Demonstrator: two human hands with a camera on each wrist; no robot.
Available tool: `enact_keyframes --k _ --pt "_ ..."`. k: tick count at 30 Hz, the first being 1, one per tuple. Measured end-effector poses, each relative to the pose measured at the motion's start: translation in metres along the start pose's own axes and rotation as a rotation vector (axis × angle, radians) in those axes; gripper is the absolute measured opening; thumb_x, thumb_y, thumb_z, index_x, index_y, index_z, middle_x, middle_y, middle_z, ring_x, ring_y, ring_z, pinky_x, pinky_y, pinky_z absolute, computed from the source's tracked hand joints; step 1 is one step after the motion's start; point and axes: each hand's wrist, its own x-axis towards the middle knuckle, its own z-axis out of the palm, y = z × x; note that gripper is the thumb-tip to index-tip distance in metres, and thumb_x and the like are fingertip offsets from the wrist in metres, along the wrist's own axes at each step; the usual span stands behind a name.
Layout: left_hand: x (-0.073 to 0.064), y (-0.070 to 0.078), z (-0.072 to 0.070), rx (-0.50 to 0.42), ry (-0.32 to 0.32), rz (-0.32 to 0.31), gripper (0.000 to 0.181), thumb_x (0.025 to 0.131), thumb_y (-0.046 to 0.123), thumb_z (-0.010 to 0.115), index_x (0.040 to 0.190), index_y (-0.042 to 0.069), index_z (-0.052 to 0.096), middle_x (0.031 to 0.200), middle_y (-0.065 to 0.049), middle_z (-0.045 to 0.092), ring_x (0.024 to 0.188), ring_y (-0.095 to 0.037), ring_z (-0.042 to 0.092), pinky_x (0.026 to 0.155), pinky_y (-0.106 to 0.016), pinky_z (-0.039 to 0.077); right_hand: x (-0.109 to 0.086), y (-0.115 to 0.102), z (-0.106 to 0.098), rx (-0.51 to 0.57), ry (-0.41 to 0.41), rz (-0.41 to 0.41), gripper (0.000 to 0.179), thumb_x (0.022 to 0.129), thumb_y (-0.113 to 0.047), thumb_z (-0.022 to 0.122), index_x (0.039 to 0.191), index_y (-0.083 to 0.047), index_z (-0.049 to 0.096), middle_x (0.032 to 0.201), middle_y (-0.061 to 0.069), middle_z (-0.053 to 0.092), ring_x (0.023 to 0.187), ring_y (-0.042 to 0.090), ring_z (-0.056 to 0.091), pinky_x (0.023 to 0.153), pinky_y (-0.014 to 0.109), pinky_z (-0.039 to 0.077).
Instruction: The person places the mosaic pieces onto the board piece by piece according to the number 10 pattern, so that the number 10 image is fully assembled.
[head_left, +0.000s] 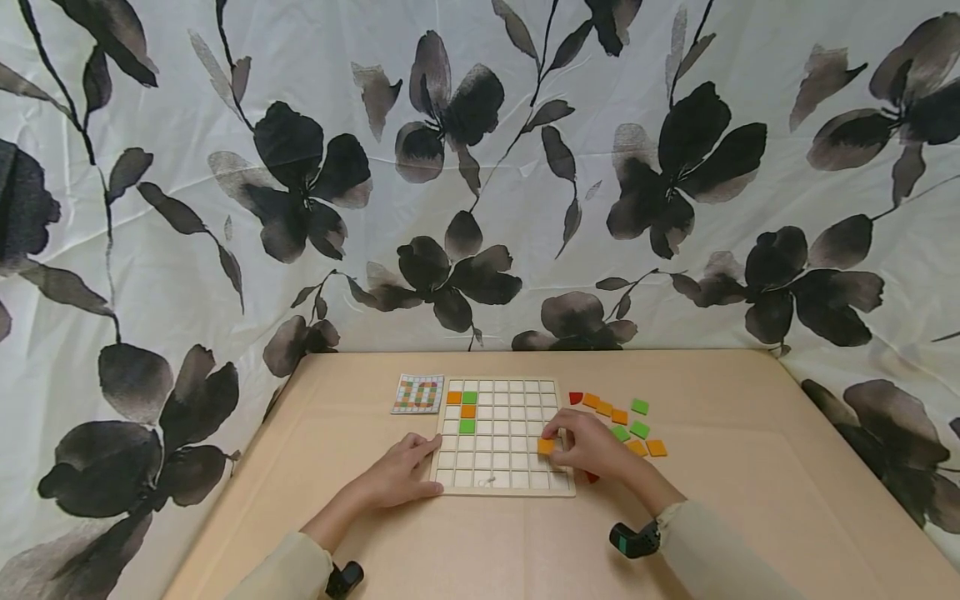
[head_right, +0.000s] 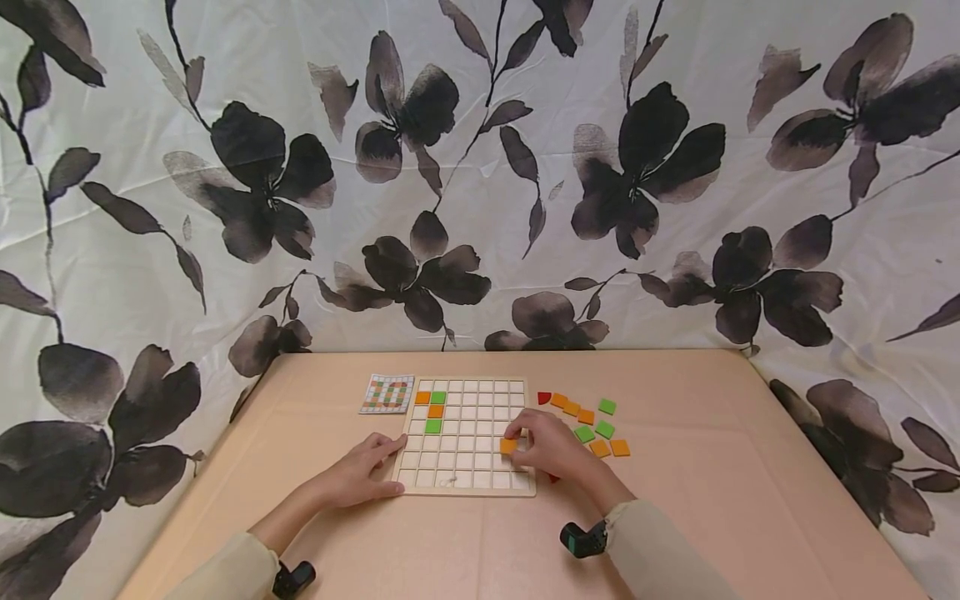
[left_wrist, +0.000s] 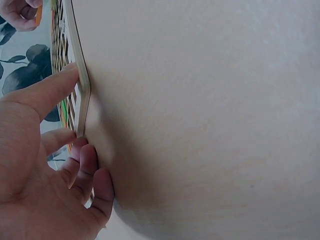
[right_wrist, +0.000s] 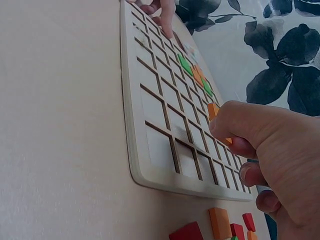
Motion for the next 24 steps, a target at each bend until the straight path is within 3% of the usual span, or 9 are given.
enact_keyframes --k 24 --pt "-0.001 0.004 -0.003 -0.015 -0.007 -0.023 0.078 0.084 0.037 0.073 0.148 0.007 0.039 0.123 -0.005 0.046 0.102 -0.016 0.042 0.087 -0.037 0.038 0.022 -0.021 0.013 0.008 -0.044 -0.040 0.019 0.077 -0.014 0.075 0.096 -0.019 0.070 0.091 -0.008 0.062 0.077 0.012 0.050 0.065 0.020 0.044"
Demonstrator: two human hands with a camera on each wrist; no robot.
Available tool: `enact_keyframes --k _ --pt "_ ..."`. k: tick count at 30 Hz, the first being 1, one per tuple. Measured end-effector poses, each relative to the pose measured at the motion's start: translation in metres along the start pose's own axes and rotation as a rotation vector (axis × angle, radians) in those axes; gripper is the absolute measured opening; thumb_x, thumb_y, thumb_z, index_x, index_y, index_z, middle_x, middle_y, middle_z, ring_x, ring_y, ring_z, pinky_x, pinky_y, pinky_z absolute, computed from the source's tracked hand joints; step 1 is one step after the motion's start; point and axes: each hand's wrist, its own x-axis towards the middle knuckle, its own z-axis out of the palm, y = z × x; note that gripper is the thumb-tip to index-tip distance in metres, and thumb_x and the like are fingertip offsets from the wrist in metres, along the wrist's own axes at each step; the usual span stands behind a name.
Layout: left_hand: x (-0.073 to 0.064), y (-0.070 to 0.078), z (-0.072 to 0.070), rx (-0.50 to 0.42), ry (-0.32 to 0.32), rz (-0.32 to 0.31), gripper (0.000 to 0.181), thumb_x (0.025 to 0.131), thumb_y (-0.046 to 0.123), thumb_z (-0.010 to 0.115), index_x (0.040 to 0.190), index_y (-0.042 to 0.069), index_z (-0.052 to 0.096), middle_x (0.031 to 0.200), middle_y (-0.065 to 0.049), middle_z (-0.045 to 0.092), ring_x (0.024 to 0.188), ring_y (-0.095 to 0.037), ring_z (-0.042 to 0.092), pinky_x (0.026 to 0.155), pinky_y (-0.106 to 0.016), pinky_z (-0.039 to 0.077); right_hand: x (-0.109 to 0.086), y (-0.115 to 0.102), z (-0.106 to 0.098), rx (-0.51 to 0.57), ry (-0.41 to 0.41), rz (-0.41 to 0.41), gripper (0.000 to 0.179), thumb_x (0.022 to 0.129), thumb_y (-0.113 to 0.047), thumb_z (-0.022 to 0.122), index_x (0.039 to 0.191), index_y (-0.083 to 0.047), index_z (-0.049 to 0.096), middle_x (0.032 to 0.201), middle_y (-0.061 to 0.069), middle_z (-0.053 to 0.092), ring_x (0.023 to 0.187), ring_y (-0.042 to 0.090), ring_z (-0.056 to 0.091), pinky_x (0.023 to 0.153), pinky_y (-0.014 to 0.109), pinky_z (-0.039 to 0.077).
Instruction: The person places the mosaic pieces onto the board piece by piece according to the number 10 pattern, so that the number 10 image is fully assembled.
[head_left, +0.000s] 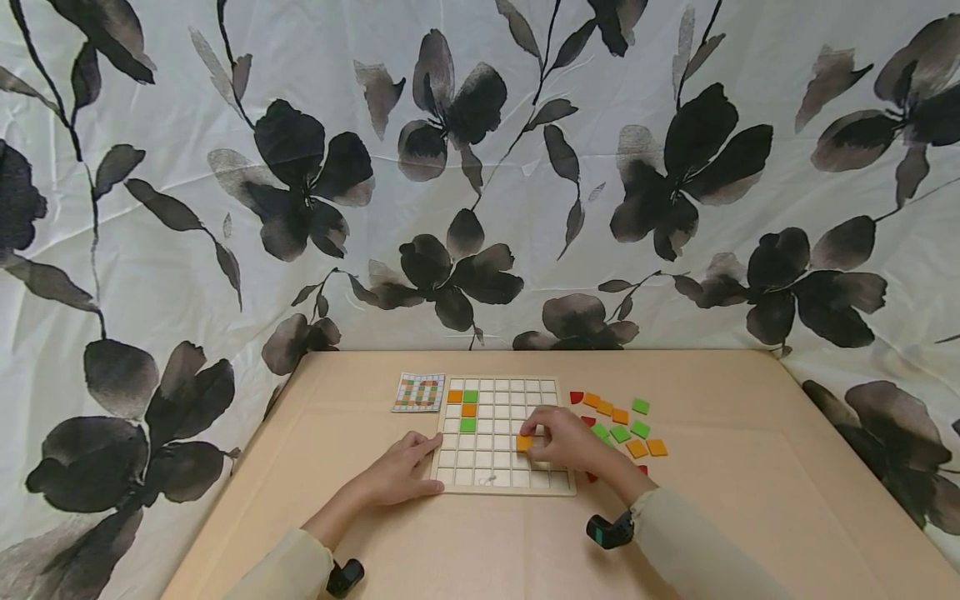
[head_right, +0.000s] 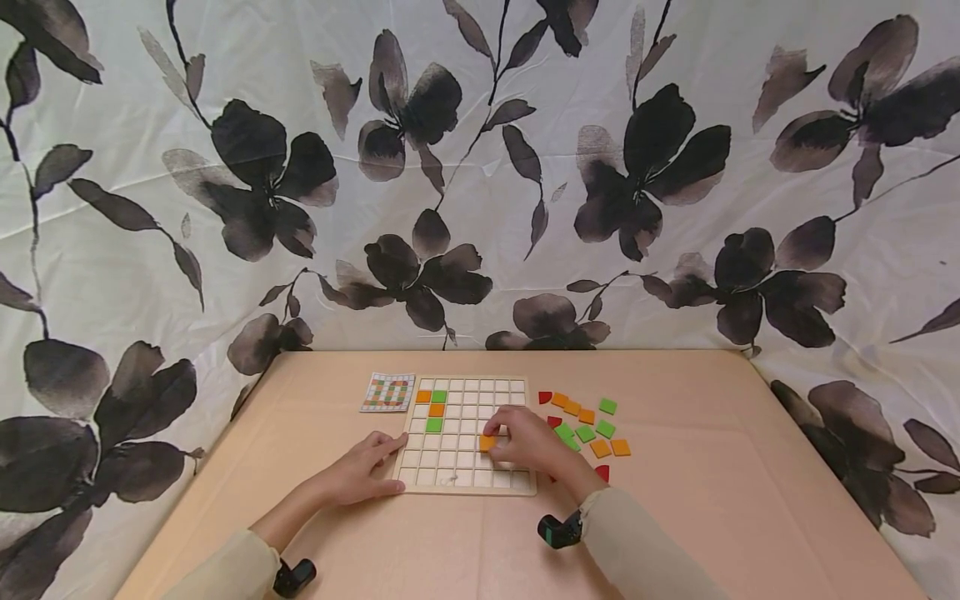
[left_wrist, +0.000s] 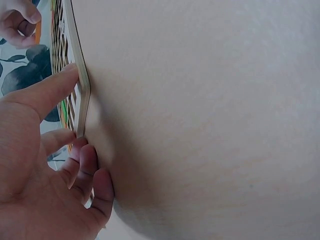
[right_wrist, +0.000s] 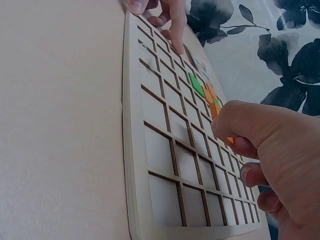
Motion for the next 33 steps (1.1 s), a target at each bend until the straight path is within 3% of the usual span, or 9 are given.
enact_keyframes --k 10,24,33 --pt "-0.001 -0.001 0.001 0.003 -0.001 0.004 0.078 0.085 0.038 0.072 0.148 0.007 0.039 0.122 -0.005 0.046 0.102 -0.016 0.042 0.086 -0.036 0.038 0.006 -0.006 0.010 -0.005 0.008 -0.011 0.018 0.078 -0.016 0.075 0.095 -0.020 0.070 0.091 -0.010 0.062 0.087 0.011 0.051 0.078 0.023 0.047" --pt "-0.002 -0.004 0.004 0.014 -0.003 0.005 0.079 0.084 0.040 0.072 0.148 0.008 0.038 0.123 -0.004 0.046 0.102 -0.016 0.042 0.086 -0.037 0.038 0.017 -0.011 0.023 -0.034 0.005 -0.037 0.016 0.078 -0.019 0.075 0.094 -0.021 0.070 0.091 -0.009 0.063 0.078 0.011 0.050 0.067 0.022 0.041" --pt "0.000 -0.007 0.006 0.040 0.002 0.028 0.079 0.085 0.042 0.072 0.148 0.008 0.039 0.121 -0.003 0.046 0.102 -0.015 0.042 0.086 -0.036 0.038 0.021 -0.017 0.027 -0.027 -0.001 -0.033 0.017 0.079 -0.018 0.074 0.095 -0.022 0.070 0.093 -0.012 0.063 0.086 0.011 0.053 0.079 0.025 0.046"
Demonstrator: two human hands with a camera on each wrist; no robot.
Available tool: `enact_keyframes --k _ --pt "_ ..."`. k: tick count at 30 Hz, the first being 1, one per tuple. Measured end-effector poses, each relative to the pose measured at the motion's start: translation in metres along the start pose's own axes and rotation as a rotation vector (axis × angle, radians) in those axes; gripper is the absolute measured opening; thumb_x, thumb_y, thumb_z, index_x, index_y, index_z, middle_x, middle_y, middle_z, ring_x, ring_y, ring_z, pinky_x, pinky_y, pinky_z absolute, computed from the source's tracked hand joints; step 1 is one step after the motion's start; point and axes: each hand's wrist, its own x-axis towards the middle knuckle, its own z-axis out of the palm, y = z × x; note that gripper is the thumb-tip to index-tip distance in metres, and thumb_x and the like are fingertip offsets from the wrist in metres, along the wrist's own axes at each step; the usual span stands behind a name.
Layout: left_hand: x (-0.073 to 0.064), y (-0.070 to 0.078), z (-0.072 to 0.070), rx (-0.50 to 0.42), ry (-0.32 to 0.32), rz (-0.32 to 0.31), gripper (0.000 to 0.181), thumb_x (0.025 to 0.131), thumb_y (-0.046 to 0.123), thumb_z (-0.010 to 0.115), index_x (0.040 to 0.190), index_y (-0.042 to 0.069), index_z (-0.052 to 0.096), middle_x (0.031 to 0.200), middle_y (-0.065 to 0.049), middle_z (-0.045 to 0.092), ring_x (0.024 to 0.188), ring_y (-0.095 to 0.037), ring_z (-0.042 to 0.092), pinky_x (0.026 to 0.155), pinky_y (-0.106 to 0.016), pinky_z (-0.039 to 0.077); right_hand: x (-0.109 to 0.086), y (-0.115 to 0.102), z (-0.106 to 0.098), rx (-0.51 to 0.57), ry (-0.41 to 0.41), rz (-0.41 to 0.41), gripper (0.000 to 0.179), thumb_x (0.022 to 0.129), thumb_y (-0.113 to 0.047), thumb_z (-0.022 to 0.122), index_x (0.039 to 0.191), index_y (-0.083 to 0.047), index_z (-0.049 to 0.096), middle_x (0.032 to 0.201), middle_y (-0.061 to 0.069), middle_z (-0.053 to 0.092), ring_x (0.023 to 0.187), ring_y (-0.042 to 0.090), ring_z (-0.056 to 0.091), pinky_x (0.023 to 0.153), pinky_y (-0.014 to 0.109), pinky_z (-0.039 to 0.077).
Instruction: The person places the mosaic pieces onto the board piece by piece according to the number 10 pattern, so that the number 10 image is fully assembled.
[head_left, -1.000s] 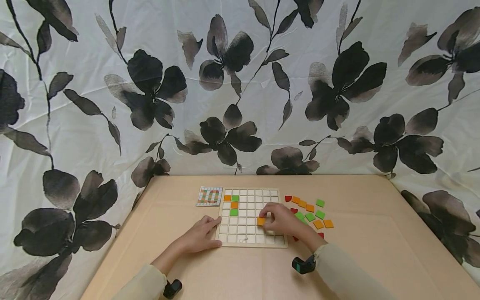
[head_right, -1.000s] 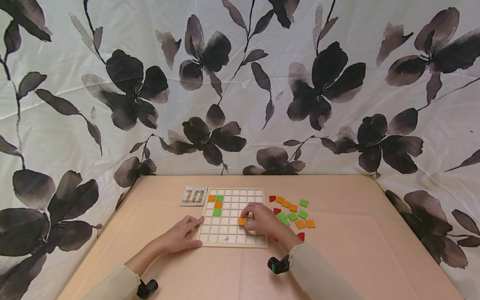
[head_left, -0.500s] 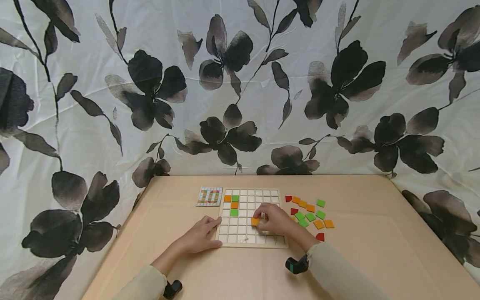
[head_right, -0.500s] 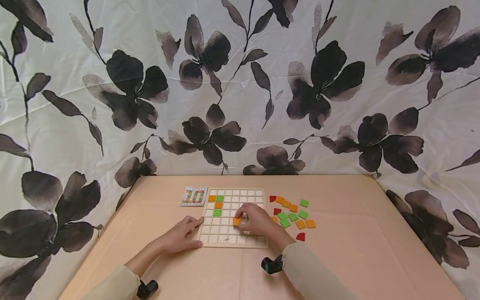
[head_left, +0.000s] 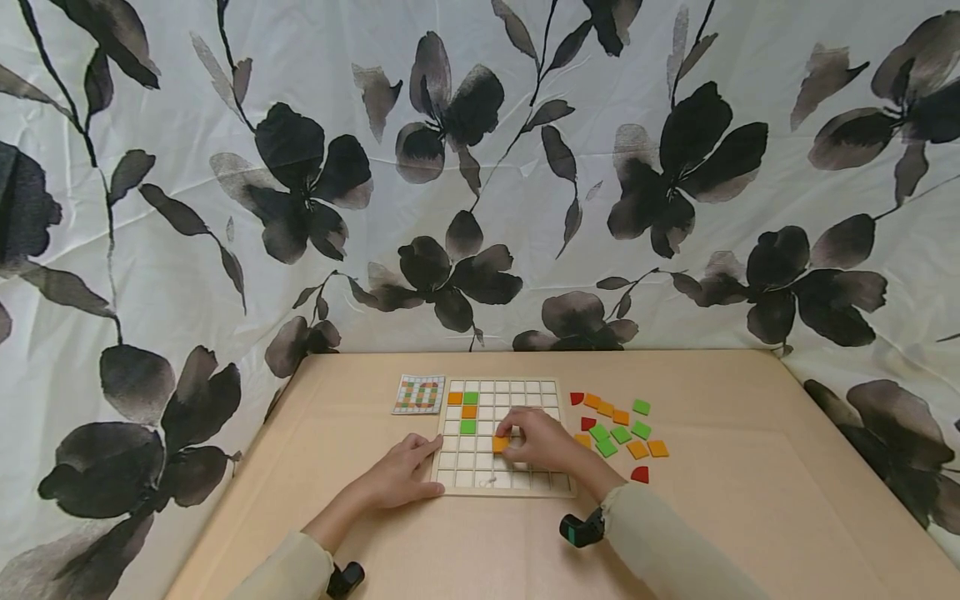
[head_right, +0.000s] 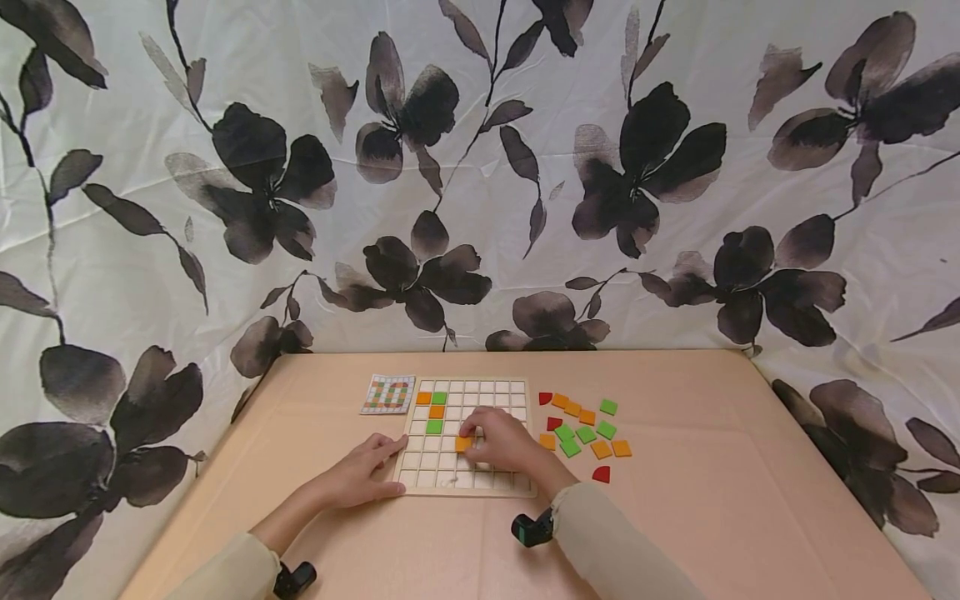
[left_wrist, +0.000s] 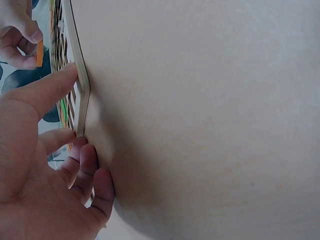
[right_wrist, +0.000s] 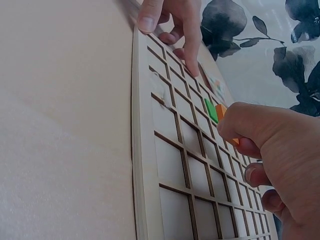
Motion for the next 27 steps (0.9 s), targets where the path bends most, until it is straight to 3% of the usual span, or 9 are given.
enact_keyframes --k 4,13,19,27 --pt "0.001 0.001 -0.001 -0.005 0.004 -0.002 0.080 0.084 0.042 0.072 0.148 0.008 0.039 0.123 -0.004 0.046 0.105 -0.016 0.043 0.089 -0.039 0.040 0.003 -0.001 0.001 0.015 -0.019 0.018 0.018 0.080 -0.019 0.073 0.097 -0.024 0.071 0.097 -0.012 0.064 0.090 0.011 0.052 0.083 0.026 0.047" --pt "0.002 0.003 -0.001 0.007 0.000 0.001 0.078 0.087 0.042 0.069 0.149 0.007 0.038 0.125 -0.007 0.045 0.108 -0.019 0.045 0.091 -0.042 0.040 0.010 -0.002 0.003 0.010 -0.023 -0.003 0.017 0.078 -0.018 0.074 0.094 -0.022 0.071 0.092 -0.011 0.063 0.082 0.011 0.051 0.073 0.023 0.044" --pt "0.002 0.003 -0.002 0.015 -0.005 0.004 0.078 0.087 0.043 0.068 0.149 0.007 0.037 0.126 -0.008 0.045 0.111 -0.020 0.046 0.094 -0.044 0.041 0.014 -0.005 0.007 0.017 -0.030 0.003 0.016 0.079 -0.019 0.074 0.094 -0.020 0.071 0.093 -0.010 0.063 0.082 0.012 0.053 0.072 0.022 0.045" --pt "0.003 0.004 -0.003 0.016 -0.007 0.006 0.078 0.087 0.042 0.069 0.148 0.006 0.038 0.125 -0.007 0.046 0.106 -0.018 0.045 0.089 -0.040 0.041 0.020 -0.012 0.011 0.010 -0.033 0.004 0.016 0.078 -0.019 0.075 0.094 -0.020 0.072 0.094 -0.009 0.063 0.083 0.013 0.054 0.074 0.023 0.045"
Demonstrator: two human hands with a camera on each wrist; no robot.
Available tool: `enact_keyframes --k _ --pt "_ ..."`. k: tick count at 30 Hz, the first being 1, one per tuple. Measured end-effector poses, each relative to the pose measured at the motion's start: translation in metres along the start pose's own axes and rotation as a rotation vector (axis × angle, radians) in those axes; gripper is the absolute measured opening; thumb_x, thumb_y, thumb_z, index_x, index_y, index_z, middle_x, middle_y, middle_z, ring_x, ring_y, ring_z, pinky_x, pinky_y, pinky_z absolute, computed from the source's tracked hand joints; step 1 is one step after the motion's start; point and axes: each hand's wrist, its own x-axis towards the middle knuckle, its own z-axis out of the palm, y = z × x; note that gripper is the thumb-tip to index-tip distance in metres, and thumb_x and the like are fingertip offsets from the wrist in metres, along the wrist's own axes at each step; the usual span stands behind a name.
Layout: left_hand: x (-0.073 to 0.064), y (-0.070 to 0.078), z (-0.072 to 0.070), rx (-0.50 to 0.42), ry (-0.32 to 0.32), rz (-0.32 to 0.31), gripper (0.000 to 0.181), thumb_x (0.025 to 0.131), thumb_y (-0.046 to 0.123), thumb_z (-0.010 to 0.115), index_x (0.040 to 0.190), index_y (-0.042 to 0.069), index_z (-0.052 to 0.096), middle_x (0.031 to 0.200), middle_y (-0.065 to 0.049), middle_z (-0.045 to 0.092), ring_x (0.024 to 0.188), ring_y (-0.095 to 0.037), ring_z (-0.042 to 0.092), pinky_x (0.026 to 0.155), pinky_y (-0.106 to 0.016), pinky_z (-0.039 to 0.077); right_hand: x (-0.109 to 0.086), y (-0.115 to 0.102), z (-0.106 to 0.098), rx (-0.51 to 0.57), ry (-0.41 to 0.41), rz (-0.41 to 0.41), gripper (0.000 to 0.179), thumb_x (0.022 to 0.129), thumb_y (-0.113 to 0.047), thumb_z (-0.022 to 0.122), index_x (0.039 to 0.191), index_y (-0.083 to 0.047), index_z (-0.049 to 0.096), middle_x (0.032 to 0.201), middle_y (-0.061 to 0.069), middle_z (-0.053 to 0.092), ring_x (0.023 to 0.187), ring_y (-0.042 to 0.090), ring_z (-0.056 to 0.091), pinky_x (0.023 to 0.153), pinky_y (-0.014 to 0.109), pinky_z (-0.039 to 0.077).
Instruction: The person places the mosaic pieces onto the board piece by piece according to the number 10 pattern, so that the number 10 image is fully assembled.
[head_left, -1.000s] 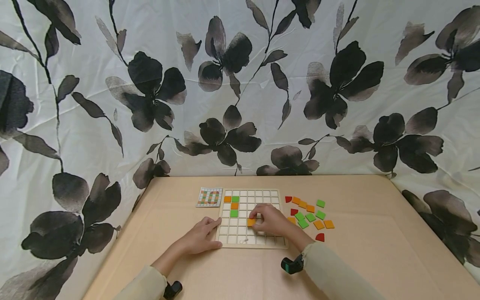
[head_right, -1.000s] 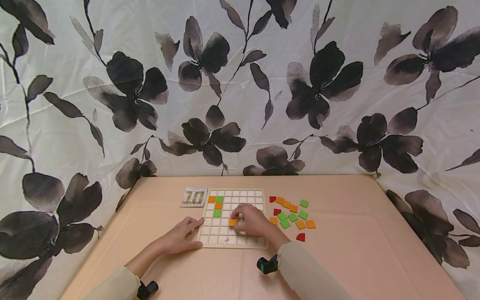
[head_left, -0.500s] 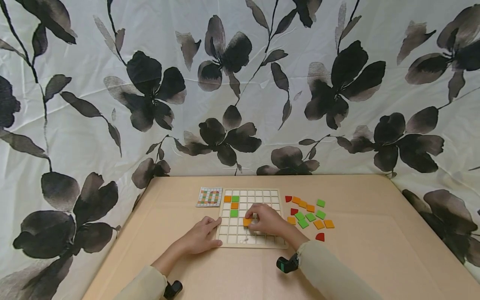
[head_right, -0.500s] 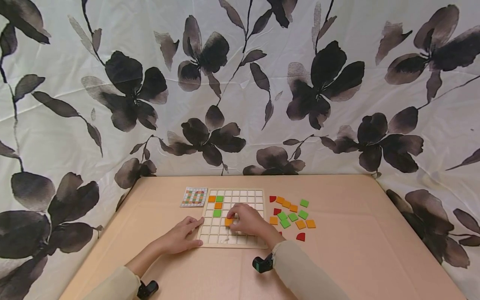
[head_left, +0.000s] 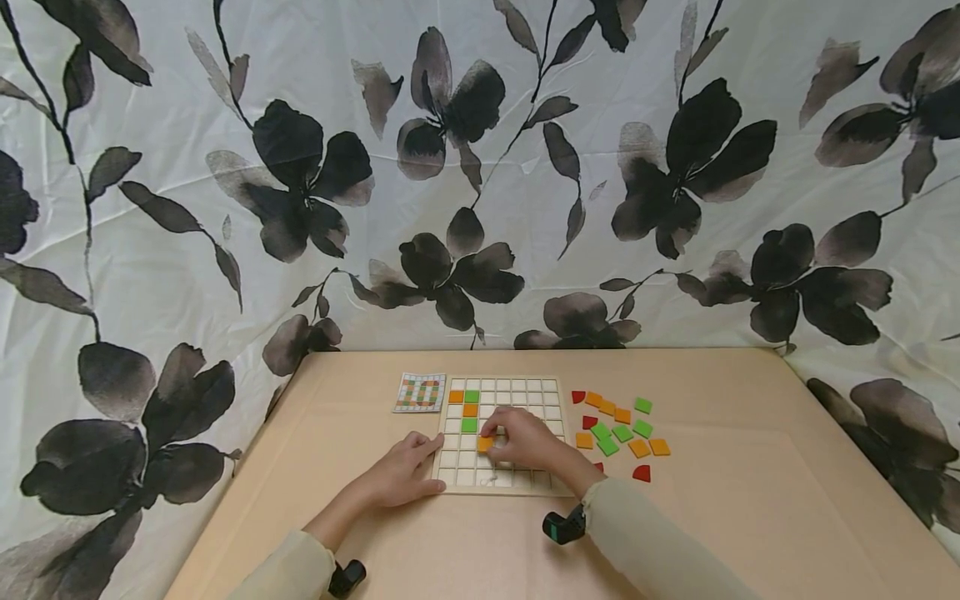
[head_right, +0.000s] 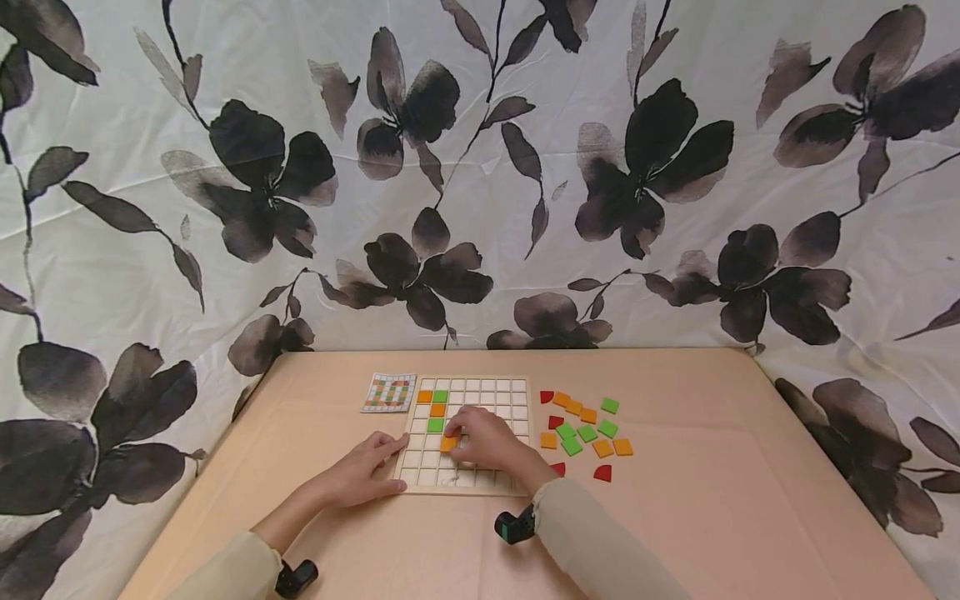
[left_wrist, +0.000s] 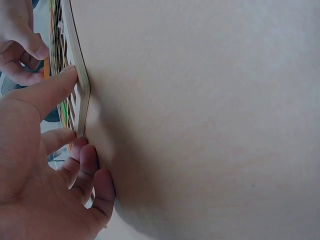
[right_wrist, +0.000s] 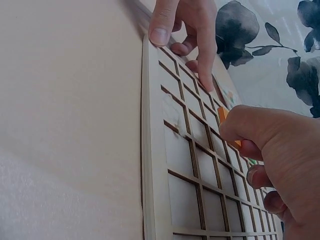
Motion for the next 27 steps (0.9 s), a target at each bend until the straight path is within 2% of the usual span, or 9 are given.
enact_keyframes --k 4,9,15,21,27 --pt "-0.001 -0.001 0.000 0.004 0.002 0.004 0.078 0.087 0.042 0.069 0.149 0.007 0.038 0.126 -0.007 0.046 0.107 -0.018 0.045 0.089 -0.040 0.041 0.002 -0.004 0.003 -0.002 0.001 0.005 0.017 0.078 -0.018 0.075 0.094 -0.019 0.073 0.096 -0.008 0.064 0.085 0.012 0.055 0.079 0.025 0.047" --pt "-0.001 -0.002 0.001 0.009 -0.001 0.003 0.078 0.087 0.043 0.069 0.149 0.007 0.037 0.126 -0.008 0.045 0.107 -0.019 0.045 0.090 -0.041 0.041 0.008 -0.007 0.011 -0.062 0.012 0.017 0.016 0.078 -0.019 0.075 0.093 -0.019 0.075 0.095 -0.009 0.066 0.088 0.008 0.056 0.085 0.028 0.048" --pt "-0.002 -0.002 0.001 0.008 0.002 0.014 0.077 0.087 0.043 0.068 0.148 0.007 0.038 0.126 -0.007 0.045 0.106 -0.019 0.045 0.089 -0.041 0.041 0.012 -0.010 0.016 -0.069 0.020 0.022 0.015 0.079 -0.020 0.076 0.094 -0.017 0.076 0.093 -0.008 0.067 0.088 0.011 0.058 0.081 0.028 0.047" --pt "-0.003 -0.004 0.002 0.015 0.008 0.014 0.076 0.088 0.043 0.068 0.149 0.008 0.038 0.125 -0.007 0.046 0.109 -0.020 0.047 0.092 -0.042 0.041 0.016 -0.008 0.020 -0.105 0.043 -0.022 0.013 0.082 -0.020 0.075 0.095 -0.017 0.076 0.093 -0.007 0.068 0.089 0.010 0.060 0.082 0.030 0.049" --pt "-0.003 -0.003 0.002 0.002 0.005 0.004 0.078 0.087 0.044 0.069 0.149 0.008 0.038 0.124 -0.007 0.046 0.110 -0.020 0.046 0.094 -0.044 0.041 0.020 -0.008 0.021 -0.068 0.035 -0.028 0.012 0.083 -0.021 0.076 0.095 -0.017 0.077 0.092 -0.007 0.068 0.086 0.010 0.060 0.078 0.027 0.049"
